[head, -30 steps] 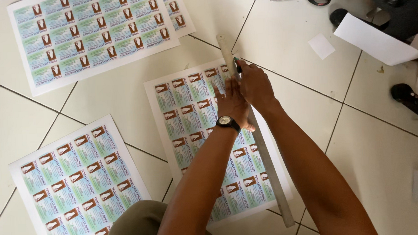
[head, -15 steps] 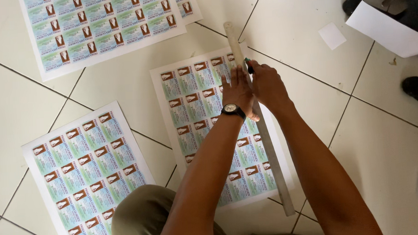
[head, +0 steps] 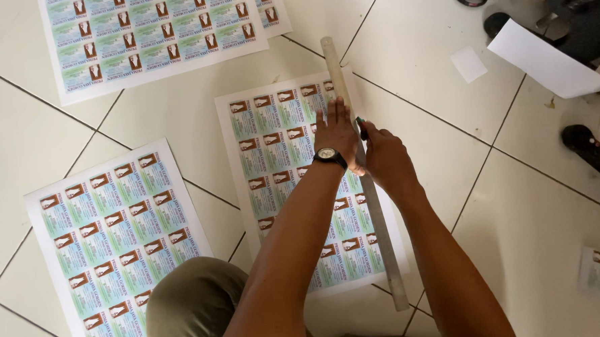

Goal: The person sits on the floor and uses a ruler and a utility knife to cut a large sheet of printed labels into smaller sections. They repeatedly align the ruler and slice along its edge to separate the printed items.

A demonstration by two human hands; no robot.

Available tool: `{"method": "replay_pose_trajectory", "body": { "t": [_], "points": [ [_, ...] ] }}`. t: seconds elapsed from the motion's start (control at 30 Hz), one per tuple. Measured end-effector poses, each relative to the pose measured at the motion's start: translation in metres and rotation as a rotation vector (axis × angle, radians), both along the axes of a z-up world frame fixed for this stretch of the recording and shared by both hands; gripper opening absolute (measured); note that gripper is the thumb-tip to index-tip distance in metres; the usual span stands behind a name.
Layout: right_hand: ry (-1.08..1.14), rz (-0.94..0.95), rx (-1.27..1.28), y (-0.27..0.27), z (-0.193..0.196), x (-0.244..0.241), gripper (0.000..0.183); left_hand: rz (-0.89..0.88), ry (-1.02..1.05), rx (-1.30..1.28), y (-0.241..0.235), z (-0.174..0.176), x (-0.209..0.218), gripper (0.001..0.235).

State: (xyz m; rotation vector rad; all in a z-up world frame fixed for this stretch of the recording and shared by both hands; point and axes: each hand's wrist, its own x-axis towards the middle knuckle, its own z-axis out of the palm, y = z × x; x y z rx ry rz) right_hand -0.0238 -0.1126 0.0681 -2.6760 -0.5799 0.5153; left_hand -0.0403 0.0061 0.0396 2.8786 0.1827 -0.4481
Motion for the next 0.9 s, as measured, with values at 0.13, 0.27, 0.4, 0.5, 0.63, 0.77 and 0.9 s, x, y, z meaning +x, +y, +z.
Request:
{"method": "replay_pose_trajectory", "body": {
  "t": [0.13,0.27,0.4,0.5,0.63,0.77,0.9],
  "points": [
    [-0.006,0.006,-0.016,-0.011,0.002,-0.022,0.047,0.021,-0.010,-0.024,0.002,0.013,-0.004,0.076],
    [-0.026,-0.011,0.020,-0.030,-0.005,-0.042,0.046,-0.005,-0.006,0.038,0.001,0.011,-0.004,0.070],
    [-0.005,-0.015,-0.042,-0.044,-0.002,-0.065,0.047,-0.001,0.045,0.049,-0.001,0.013,-0.002,0.073],
    [-0.009,-0.011,-0.072,-0.053,0.008,-0.087,0.046,-0.084,0.180,0.121,0.000,-0.045,0.028,0.155],
    [-0.011,-0.004,-0.100,-0.075,-0.007,-0.104,0.046,-0.074,0.159,0.109,0.001,-0.055,0.033,0.166],
    [0.033,-0.026,-0.121,-0.084,0.004,-0.128,0.049,-0.077,0.155,0.123,0.001,-0.060,0.034,0.173],
    [0.053,-0.047,-0.094,-0.091,0.014,-0.145,0.048,-0.090,0.201,0.135,0.001,-0.035,0.029,0.167]
  ]
}}
